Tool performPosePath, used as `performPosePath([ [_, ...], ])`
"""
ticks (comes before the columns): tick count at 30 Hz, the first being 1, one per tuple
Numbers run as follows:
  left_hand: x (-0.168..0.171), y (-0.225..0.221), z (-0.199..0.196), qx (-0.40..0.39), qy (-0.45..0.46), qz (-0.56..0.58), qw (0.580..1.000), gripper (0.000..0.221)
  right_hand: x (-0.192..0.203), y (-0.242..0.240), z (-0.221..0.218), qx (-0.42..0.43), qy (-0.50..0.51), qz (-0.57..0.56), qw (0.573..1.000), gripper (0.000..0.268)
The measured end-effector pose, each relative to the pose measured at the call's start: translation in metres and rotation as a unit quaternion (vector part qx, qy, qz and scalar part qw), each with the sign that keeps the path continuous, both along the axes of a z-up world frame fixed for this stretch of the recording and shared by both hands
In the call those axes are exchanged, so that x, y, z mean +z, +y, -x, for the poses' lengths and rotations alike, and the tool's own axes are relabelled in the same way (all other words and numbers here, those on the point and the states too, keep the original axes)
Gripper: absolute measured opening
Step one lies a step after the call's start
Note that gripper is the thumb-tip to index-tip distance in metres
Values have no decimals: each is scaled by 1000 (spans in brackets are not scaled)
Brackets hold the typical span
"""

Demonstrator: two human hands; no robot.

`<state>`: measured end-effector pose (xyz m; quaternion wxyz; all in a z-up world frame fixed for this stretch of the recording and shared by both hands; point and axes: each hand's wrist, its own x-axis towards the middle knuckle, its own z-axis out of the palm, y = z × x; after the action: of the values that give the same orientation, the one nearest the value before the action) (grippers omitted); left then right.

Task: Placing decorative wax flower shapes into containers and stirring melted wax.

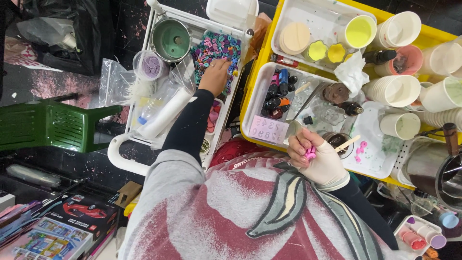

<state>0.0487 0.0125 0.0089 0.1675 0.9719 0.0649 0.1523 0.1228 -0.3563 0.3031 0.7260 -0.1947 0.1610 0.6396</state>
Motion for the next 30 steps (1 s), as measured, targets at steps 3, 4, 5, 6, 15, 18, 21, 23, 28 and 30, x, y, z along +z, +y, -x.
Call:
performPosePath([
  [3, 13, -11, -10, 44, 48, 24, 998, 33, 2, 1, 0, -7, -1, -11, 1000, 37],
  [4, 14, -9, -9, 43, 48, 25, 998, 33, 2, 0, 0, -8, -2, -10, 1000, 37],
  [5, 16, -7, -7, 46, 86, 18, 995, 28, 1, -1, -1, -8, -1, -6, 1000, 38],
  [6, 17, -4, -6, 49, 125, 11, 991, 22, 1, -2, -1, -9, -1, -2, 1000, 40],
  [15, 25, 12, 40, -9, 57, -57, 997, 28, -4, -3, -4, -4, 2, -11, 1000, 41],
  [18, 43, 7, 43, 6, 73, -29, 997, 22, 0, -1, -4, -4, -6, 0, 1000, 40],
  [21, 36, 3, 31, 35, 51, -4, 998, 18, -1, 0, -3, -6, -3, -4, 1000, 41],
  [23, 6, 1, 15, 20, 25, -10, 999, 29, -3, 0, -2, -8, -5, 0, 1000, 39],
  [28, -3, -4, -6, 10, 79, -10, 997, 30, -6, -3, -1, -17, -5, 7, 1000, 38],
  [30, 19, -4, -2, 39, 109, -21, 993, 28, -6, -6, -1, -22, -11, 3, 1000, 38],
])
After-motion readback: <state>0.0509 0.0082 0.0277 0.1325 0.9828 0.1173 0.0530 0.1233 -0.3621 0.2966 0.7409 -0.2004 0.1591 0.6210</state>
